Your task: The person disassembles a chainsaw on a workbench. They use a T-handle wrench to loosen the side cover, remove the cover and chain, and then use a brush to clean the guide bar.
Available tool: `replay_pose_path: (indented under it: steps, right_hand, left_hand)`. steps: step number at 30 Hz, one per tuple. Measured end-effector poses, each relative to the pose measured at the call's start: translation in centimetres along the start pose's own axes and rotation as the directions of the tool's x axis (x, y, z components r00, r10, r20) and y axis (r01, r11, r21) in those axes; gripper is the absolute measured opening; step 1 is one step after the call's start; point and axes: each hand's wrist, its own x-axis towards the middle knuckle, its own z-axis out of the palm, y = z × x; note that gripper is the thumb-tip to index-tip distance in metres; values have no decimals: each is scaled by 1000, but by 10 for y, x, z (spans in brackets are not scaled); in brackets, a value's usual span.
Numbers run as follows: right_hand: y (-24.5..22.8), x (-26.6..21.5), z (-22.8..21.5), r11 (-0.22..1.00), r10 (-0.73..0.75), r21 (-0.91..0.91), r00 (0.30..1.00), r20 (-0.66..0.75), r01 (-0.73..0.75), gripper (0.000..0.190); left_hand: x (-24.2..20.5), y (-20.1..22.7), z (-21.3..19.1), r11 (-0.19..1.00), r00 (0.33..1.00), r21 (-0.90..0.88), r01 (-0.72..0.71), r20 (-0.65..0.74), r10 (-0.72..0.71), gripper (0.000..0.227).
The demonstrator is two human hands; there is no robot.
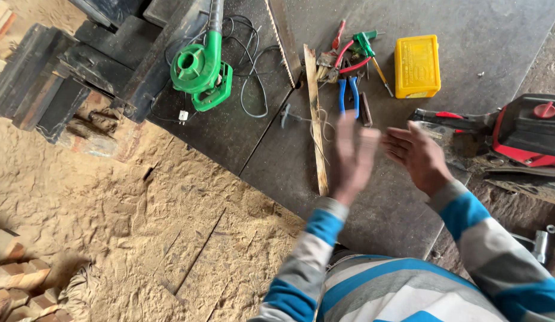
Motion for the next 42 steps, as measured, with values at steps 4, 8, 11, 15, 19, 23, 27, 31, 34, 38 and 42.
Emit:
replay_pose_path:
  steps: [4,8,11,15,19,23,27,31,34,38,42]
  right_hand:
    - [9,-29,-14,926,-32,377,993,113,-13,62]
    - [-18,-83,-16,943,-86,331,985,150,32,80]
    - [-32,-103,-14,893,-442,21,868,227,449,84]
    - [-15,-106,-50,171,-682,-657,569,458,734,71]
    - [7,-113,-147,341,-657,-844,747,102,415,51]
    - [38,-163,-236,584,-570,-792,784,-246,176,34]
    - [36,-207,-278,676,-714,-629,553,-429,385,25]
    - [-19,-229,-302,572,-746,-809,496,-443,138,44]
    - [-59,-230,-307,365,-773,-931,555,-307,-6,60]
    - [-93,-211,-310,243,-673,-940,656,-342,-241,64]
    - [-112,-183,-325,402,-722,-914,596,-350,-49,44]
  left_hand:
    - [-36,24,52,814,838,277,-510,374,398,74]
    - [-40,-10,80,994,972,109,15,233,-40,44]
    - [-25,-32,96,858,909,-303,415,102,-404,69]
    - [-57,-9,146,334,735,-700,631,403,-545,71]
    - [-105,17,178,474,628,-417,775,587,-510,76]
    - [-140,-17,199,842,743,-165,513,576,-340,56]
    - [-137,-84,231,856,799,-142,498,458,-389,55]
    - [-130,-131,272,455,465,-149,878,488,-738,64]
    - [-134,-146,304,328,405,-241,914,468,-786,69]
    - [-146,-145,333,252,476,-430,867,564,-675,71]
    - [-144,-142,348,224,575,-564,795,584,-573,63]
